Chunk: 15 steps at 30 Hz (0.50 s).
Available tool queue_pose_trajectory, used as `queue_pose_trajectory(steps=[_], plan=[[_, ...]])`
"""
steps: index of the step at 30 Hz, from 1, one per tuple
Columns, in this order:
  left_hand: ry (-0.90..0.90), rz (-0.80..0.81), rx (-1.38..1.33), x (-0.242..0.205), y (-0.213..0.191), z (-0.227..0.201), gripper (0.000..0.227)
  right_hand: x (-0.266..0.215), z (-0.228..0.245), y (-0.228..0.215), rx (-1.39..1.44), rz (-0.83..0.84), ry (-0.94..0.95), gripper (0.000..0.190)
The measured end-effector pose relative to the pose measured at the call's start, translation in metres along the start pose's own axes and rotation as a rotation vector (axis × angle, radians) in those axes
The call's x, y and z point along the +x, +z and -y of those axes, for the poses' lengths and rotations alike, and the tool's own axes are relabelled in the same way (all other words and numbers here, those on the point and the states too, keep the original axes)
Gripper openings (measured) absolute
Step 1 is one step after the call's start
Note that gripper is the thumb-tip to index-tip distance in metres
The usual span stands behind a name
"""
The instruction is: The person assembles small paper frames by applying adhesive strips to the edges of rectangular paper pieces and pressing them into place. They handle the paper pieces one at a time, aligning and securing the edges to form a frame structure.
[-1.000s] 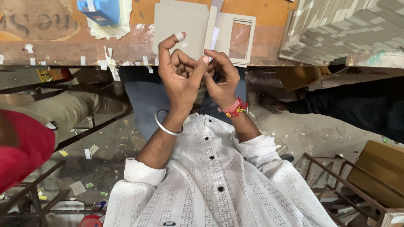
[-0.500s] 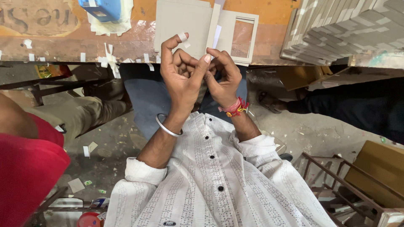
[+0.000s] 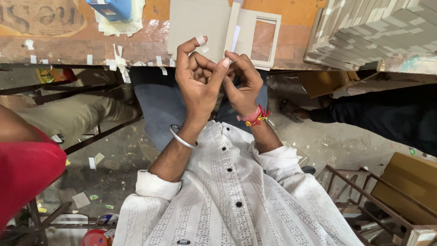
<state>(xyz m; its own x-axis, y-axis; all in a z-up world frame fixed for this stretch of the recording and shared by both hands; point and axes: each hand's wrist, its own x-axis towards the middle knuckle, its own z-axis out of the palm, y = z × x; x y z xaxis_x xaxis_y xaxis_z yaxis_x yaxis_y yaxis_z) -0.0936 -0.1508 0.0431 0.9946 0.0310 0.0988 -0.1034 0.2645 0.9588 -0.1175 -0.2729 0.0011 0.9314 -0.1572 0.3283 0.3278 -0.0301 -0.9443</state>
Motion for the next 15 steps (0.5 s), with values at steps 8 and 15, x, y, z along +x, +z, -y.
queue_pose_trajectory(steps=[8, 15], plan=[[0.078, -0.033, 0.119, -0.007, -0.002, -0.005, 0.053, 0.001, 0.003, -0.001, -0.159, 0.027, -0.05, 0.051], [-0.029, -0.079, 0.172, -0.012, -0.025, -0.002, 0.062, -0.006, 0.004, -0.006, -0.087, 0.177, 0.104, 0.051]])
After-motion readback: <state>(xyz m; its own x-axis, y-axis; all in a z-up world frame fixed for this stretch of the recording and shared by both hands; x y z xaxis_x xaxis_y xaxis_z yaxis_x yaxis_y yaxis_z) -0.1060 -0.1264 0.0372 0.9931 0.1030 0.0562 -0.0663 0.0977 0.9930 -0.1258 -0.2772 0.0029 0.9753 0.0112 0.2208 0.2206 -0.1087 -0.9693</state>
